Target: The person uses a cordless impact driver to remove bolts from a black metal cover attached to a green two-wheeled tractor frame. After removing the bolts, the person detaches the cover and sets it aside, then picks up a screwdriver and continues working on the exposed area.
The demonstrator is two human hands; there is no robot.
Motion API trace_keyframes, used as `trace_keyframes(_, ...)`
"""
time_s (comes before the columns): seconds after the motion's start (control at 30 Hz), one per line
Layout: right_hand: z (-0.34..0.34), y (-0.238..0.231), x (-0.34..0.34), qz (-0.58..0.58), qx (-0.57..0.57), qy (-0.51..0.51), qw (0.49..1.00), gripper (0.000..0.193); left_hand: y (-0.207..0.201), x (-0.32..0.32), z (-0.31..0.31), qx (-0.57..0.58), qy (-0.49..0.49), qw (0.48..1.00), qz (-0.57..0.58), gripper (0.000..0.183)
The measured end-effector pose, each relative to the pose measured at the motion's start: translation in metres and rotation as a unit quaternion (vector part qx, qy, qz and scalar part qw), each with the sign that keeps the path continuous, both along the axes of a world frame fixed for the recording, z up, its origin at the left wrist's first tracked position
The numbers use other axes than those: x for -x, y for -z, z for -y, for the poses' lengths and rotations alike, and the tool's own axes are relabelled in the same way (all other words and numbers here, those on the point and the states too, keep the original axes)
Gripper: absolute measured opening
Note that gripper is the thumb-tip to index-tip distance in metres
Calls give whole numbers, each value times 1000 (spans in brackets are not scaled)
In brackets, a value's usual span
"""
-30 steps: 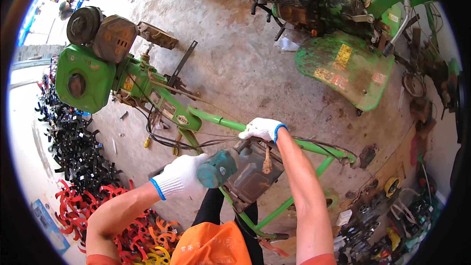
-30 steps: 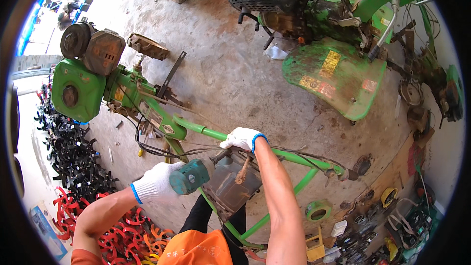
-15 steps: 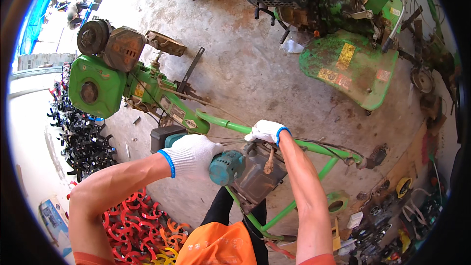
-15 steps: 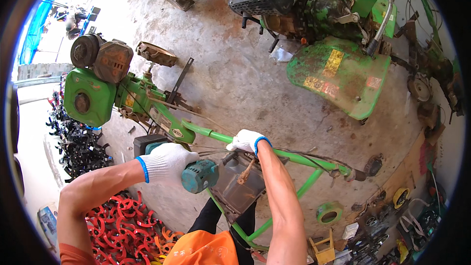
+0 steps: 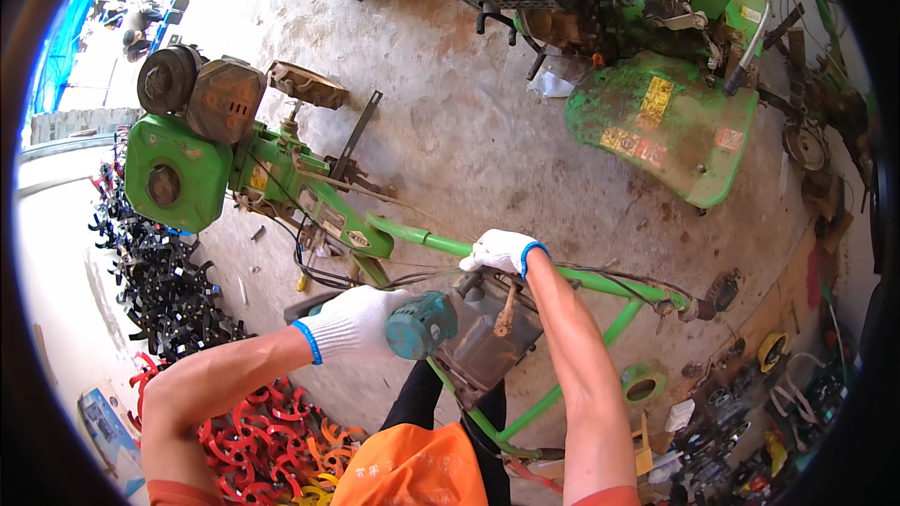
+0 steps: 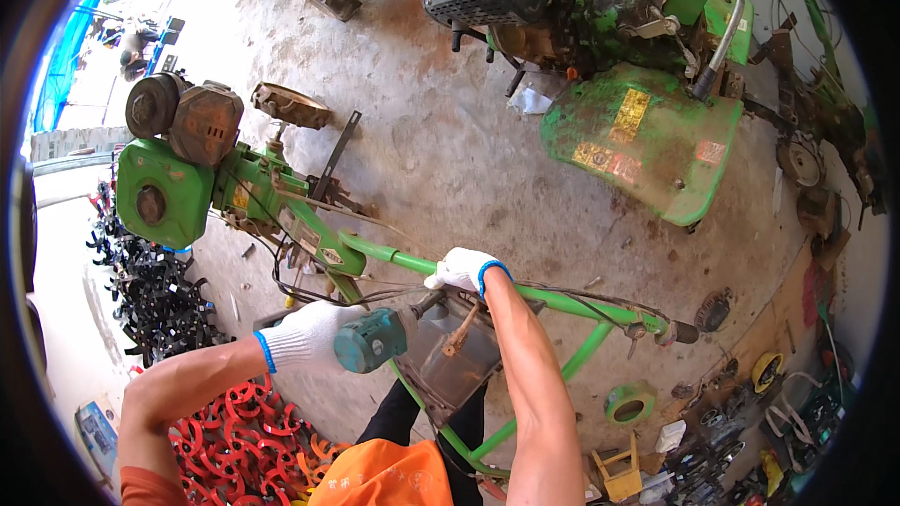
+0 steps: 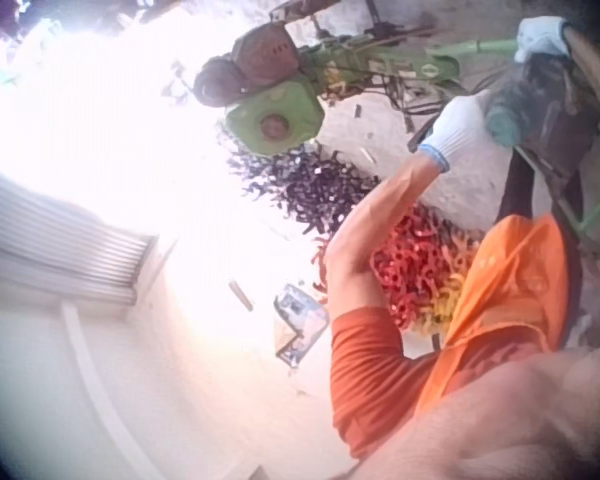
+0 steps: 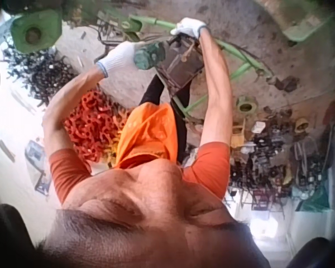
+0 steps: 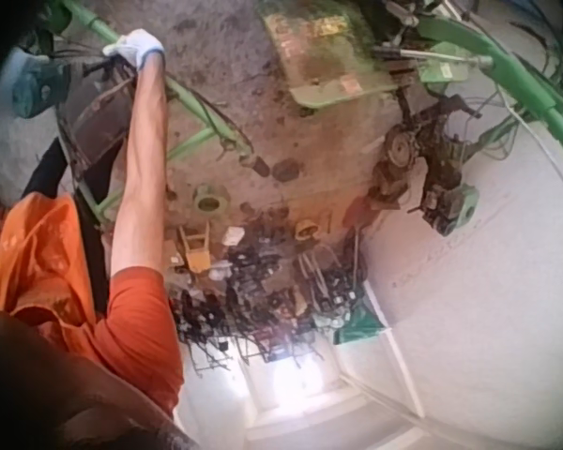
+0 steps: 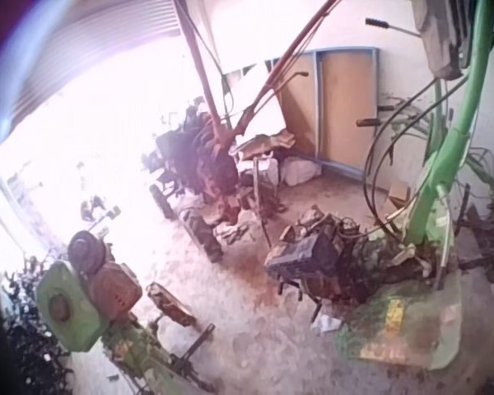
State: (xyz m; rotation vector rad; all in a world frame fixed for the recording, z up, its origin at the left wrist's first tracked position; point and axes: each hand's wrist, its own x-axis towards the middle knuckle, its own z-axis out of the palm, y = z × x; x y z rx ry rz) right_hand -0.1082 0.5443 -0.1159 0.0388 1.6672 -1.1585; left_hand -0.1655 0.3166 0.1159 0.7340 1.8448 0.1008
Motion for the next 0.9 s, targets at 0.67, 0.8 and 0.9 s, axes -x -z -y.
trace_keyframes(0.67, -2, 3, 1, 5, -14, -4, 1000, 62, 7, -32, 19, 44, -172, 982, 56, 51)
trace_keyframes(0.8, -1, 0, 5, 32, -27, -18, 999, 63, 9, -35, 22, 57, -188, 978, 66, 51)
trace_keyframes(0.9, -1, -2, 5, 15, -21, -13, 1000, 62, 8, -38, 21, 58, -172, 982, 55, 54)
